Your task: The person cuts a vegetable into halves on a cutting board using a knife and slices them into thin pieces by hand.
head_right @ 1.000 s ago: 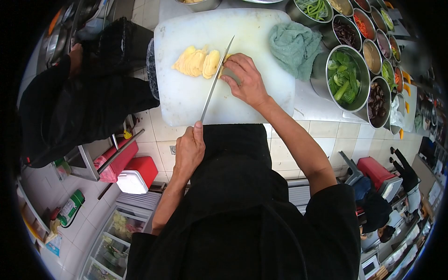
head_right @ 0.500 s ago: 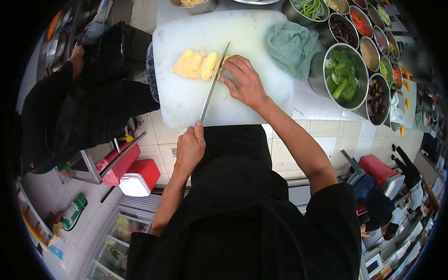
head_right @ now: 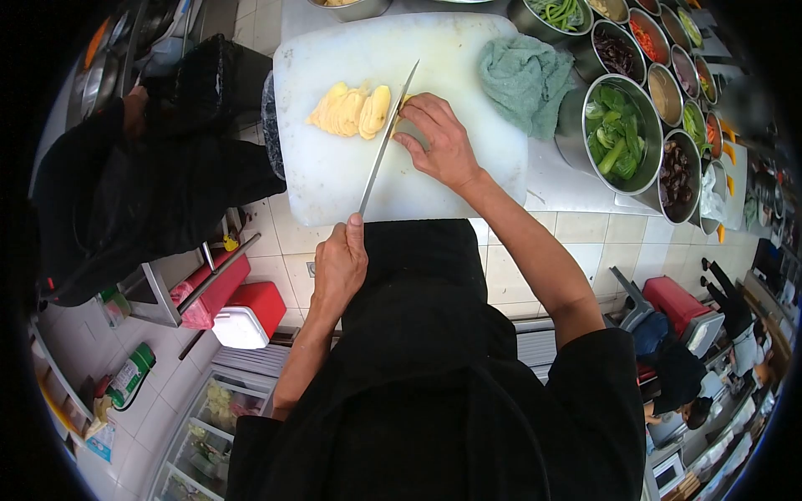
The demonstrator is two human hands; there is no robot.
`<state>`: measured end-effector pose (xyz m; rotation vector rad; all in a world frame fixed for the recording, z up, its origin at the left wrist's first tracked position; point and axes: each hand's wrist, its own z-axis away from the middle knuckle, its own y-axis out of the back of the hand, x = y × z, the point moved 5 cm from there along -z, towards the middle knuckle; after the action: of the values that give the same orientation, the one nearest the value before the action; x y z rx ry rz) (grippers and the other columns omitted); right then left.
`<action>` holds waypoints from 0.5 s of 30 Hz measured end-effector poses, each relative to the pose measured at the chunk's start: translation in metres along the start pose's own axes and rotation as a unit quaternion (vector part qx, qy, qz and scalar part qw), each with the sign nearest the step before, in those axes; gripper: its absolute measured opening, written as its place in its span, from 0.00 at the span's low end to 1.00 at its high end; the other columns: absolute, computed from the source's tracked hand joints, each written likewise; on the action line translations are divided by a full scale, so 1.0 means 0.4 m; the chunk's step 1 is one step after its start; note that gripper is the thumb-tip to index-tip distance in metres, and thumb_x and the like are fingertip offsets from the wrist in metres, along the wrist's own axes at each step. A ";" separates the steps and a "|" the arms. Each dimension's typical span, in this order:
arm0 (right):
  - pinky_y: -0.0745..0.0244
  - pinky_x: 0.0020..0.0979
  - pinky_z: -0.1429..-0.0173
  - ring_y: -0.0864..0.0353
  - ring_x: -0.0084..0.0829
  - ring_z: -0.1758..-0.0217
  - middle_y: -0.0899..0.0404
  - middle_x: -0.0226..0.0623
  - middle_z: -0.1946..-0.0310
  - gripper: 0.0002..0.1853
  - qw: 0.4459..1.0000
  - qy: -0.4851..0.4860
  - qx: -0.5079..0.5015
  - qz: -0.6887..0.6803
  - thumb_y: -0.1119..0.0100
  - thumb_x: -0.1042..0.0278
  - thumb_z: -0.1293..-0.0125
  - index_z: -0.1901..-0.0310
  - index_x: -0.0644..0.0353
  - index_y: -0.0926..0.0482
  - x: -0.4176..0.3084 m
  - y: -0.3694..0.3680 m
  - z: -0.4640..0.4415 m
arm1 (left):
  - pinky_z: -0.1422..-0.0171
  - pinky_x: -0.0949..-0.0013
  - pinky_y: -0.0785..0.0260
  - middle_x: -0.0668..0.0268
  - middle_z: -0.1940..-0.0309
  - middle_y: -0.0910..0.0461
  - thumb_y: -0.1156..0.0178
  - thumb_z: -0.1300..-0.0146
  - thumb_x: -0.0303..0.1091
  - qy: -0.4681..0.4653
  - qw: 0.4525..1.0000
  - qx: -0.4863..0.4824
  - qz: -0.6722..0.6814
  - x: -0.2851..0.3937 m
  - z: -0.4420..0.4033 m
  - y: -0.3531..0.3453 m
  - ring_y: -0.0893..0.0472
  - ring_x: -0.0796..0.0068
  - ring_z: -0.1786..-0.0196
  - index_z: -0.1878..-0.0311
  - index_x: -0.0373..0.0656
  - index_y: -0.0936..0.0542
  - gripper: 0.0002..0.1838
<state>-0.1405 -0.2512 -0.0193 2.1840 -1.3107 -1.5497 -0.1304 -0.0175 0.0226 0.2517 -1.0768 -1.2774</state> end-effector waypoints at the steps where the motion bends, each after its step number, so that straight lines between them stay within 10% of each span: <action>1: 0.23 0.41 0.37 0.21 0.47 0.42 0.19 0.43 0.48 0.21 1.000 0.001 0.000 -0.001 0.24 0.74 0.47 0.50 0.63 0.18 0.000 0.001 0.000 | 0.63 0.38 0.28 0.36 0.78 0.21 0.56 0.19 0.55 0.002 1.000 -0.004 0.000 0.000 0.000 0.000 0.20 0.29 0.71 0.69 0.33 0.23 0.33; 15: 0.23 0.41 0.38 0.20 0.47 0.42 0.18 0.43 0.49 0.20 1.000 -0.007 0.006 -0.004 0.23 0.73 0.46 0.51 0.62 0.17 0.007 -0.001 0.003 | 0.60 0.36 0.28 0.35 0.77 0.21 0.55 0.20 0.54 -0.024 0.999 0.009 -0.043 -0.045 0.005 -0.028 0.20 0.27 0.69 0.68 0.32 0.22 0.32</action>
<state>-0.1409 -0.2526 -0.0218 2.1921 -1.3206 -1.5675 -0.1373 -0.0051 0.0066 0.2854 -1.1301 -1.3572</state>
